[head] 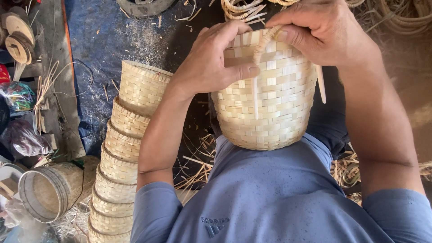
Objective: The person attaches a curved handle to a woven basket by threading it through the weave and then stacks the basket onto a column of similar baskets.
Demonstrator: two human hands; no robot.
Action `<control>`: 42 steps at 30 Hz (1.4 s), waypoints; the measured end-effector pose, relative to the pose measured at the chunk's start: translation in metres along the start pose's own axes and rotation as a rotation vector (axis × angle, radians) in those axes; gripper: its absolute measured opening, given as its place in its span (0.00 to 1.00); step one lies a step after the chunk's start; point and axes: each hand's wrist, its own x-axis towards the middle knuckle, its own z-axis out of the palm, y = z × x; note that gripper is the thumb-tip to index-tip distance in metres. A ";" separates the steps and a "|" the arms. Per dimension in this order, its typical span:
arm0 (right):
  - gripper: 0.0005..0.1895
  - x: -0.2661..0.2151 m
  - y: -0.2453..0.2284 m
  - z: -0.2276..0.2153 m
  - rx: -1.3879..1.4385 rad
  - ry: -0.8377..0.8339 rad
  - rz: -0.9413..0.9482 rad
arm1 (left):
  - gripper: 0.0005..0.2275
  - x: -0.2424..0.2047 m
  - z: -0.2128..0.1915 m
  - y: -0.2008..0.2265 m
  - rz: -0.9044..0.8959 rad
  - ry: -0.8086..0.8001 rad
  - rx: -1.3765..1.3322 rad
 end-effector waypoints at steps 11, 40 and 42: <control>0.07 0.000 0.002 -0.001 0.007 -0.010 -0.019 | 0.28 0.003 -0.004 0.002 0.001 -0.023 -0.057; 0.09 -0.008 0.020 -0.017 -0.063 -0.038 -0.051 | 0.38 0.006 0.004 -0.008 -0.013 -0.003 -0.048; 0.08 -0.007 0.026 -0.025 -0.038 -0.054 -0.105 | 0.38 0.005 0.005 -0.008 -0.060 -0.009 -0.038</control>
